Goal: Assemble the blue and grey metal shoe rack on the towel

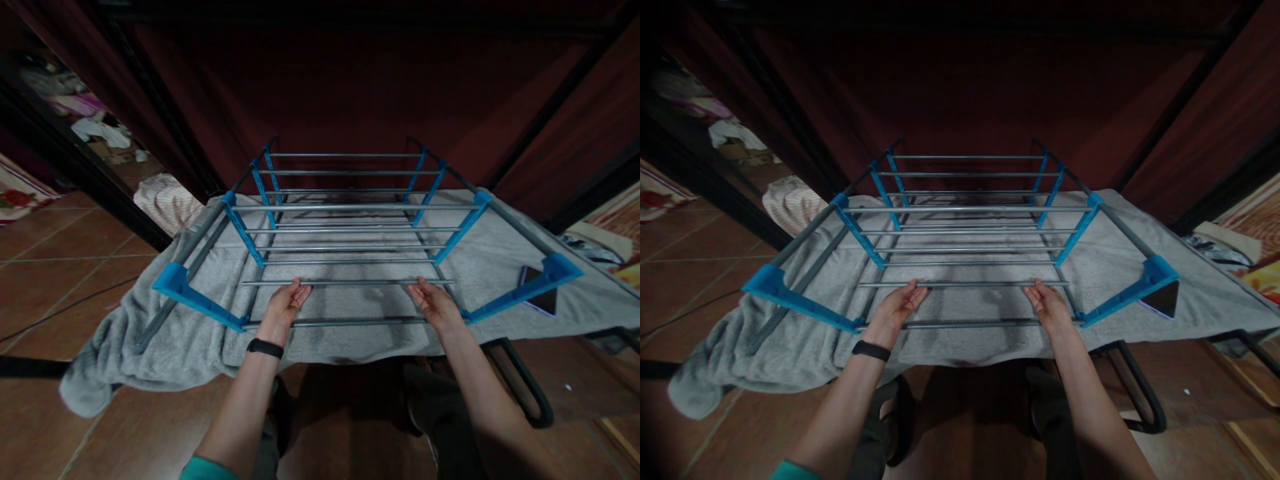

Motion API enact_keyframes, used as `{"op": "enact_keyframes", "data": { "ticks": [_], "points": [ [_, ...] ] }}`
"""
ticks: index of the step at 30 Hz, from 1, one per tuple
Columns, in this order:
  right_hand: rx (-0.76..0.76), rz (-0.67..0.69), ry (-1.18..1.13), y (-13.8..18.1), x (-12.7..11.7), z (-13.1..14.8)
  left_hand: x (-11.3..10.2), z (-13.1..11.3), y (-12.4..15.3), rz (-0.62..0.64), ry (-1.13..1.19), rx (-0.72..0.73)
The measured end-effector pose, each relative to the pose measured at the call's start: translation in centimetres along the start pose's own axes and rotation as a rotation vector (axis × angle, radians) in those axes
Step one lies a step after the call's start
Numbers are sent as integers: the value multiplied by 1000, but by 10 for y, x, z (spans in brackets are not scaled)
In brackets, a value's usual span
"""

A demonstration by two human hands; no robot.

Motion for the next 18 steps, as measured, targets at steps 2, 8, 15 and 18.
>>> {"op": "enact_keyframes", "data": {
  "ticks": [2, 8, 15, 18],
  "points": [
    [-1, 7, -2, 1, 1, 0, 3, 1, 2, 12, -15, -25],
    [4, -1, -5, 4, 3, 0, 6, 4, 4, 24, 10, -85],
    [-7, -5, -11, 3, 3, 1, 5, 4, 2, 11, 17, -41],
    [-1, 2, -7, 2, 2, 1, 5, 3, 2, 6, 13, -25]
  ]
}}
Point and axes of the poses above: each hand's wrist, its own y-axis away from the middle knuckle, its own x-axis out of the palm, z = x × y, the point moved 1 cm from there along -y, towards the middle knuckle, and after that the axes turned 14 degrees about -y, right-handed, at the moved point
